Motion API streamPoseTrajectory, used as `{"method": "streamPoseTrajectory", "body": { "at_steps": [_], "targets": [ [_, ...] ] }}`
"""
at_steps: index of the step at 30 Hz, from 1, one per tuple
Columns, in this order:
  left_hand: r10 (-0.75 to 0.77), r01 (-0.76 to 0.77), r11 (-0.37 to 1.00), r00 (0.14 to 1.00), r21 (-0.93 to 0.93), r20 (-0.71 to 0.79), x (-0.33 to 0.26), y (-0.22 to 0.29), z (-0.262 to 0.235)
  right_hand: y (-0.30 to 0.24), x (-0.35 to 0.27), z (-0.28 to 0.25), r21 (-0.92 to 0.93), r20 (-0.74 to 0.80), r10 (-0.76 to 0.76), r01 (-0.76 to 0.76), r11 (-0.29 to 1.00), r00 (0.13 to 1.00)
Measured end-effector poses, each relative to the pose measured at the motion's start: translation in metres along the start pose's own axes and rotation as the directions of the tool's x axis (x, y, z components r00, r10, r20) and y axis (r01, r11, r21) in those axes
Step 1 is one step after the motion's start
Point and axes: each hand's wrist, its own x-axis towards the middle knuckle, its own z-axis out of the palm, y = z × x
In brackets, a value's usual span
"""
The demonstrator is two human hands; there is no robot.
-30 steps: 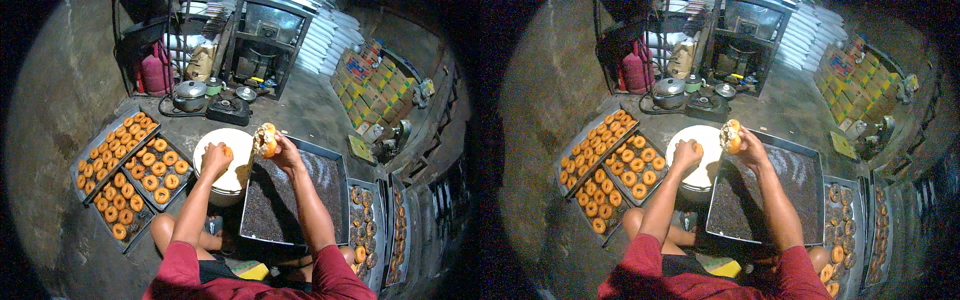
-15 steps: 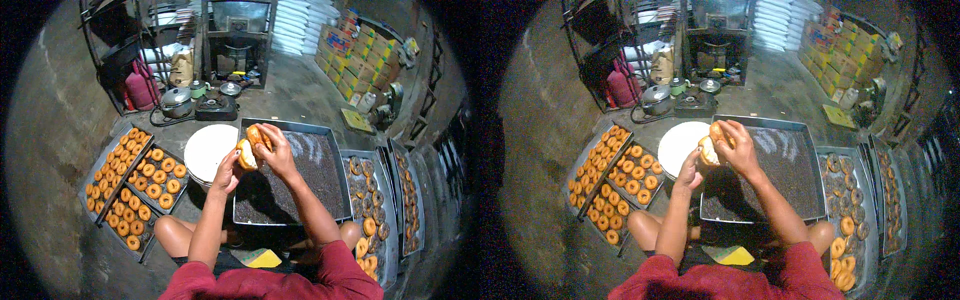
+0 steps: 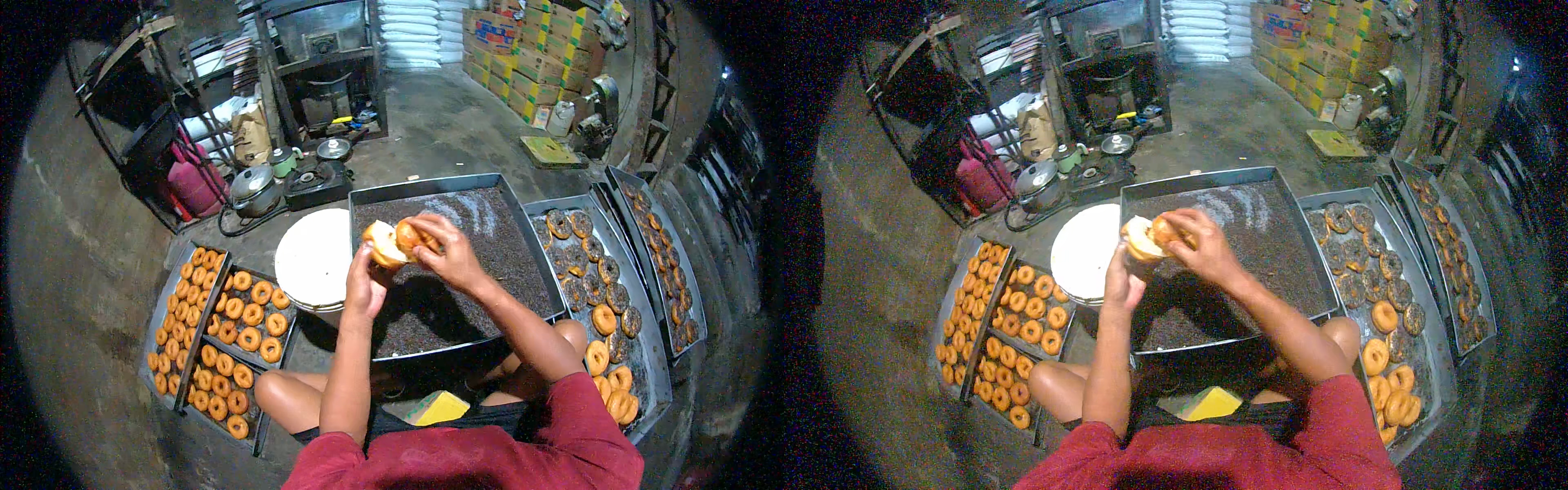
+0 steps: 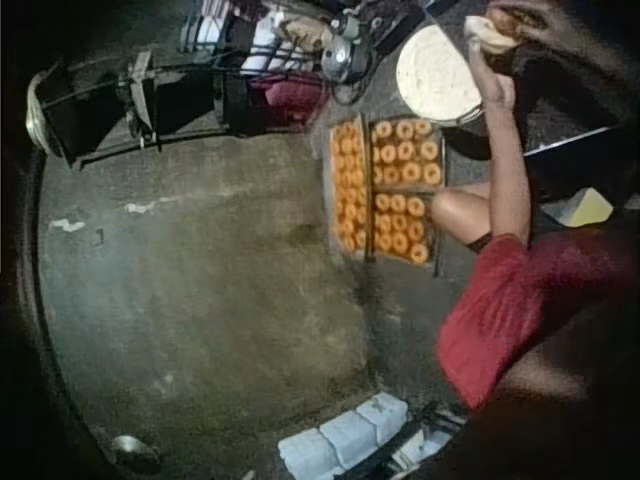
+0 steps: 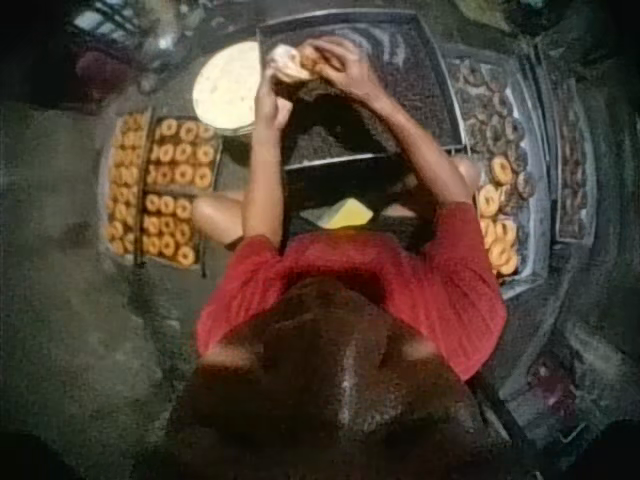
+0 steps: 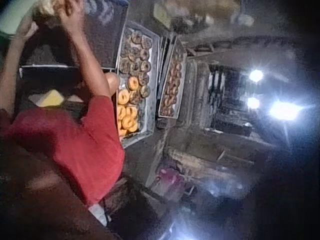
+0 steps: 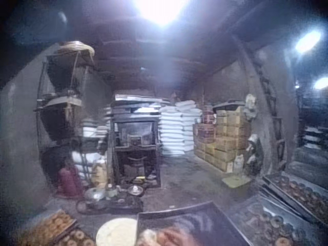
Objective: The person splits plain donuts in half, dips the cut surfaces into a tray of dark seeds, and places the coated donuts onto a metal tray. The person repeats this process for multiple donuts.
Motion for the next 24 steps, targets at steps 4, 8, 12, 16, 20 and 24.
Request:
{"method": "streamPoseTrajectory", "body": {
  "at_steps": [4,8,12,16,20,24],
  "targets": [
    [0.332,-0.366,0.609,0.923,0.704,0.192,-0.009,-0.006,0.017,0.023,0.007,0.002,0.863,0.222,0.415,-0.377,0.338,0.882],
    [0.228,-0.229,0.794,0.971,0.563,0.073,-0.014,-0.005,0.000,0.057,0.003,-0.024,0.634,0.115,0.468,-0.427,0.644,0.876],
    [0.196,-0.143,0.823,0.980,0.550,-0.039,-0.018,-0.006,-0.015,0.088,-0.061,0.001,-0.437,0.066,0.200,-0.152,0.887,0.978],
    [0.183,-0.123,0.710,0.983,0.693,-0.013,-0.024,-0.006,-0.012,0.078,-0.099,0.019,-0.631,0.203,0.016,0.119,0.767,0.979],
    [0.165,-0.163,0.581,0.983,0.798,0.081,-0.026,-0.012,0.007,0.085,-0.117,0.015,-0.661,0.244,-0.078,0.224,0.716,0.967],
    [0.118,-0.198,0.427,0.980,0.882,0.163,-0.025,-0.018,-0.001,0.088,-0.106,0.005,-0.597,0.275,-0.016,0.184,0.781,0.961]
  ]
}}
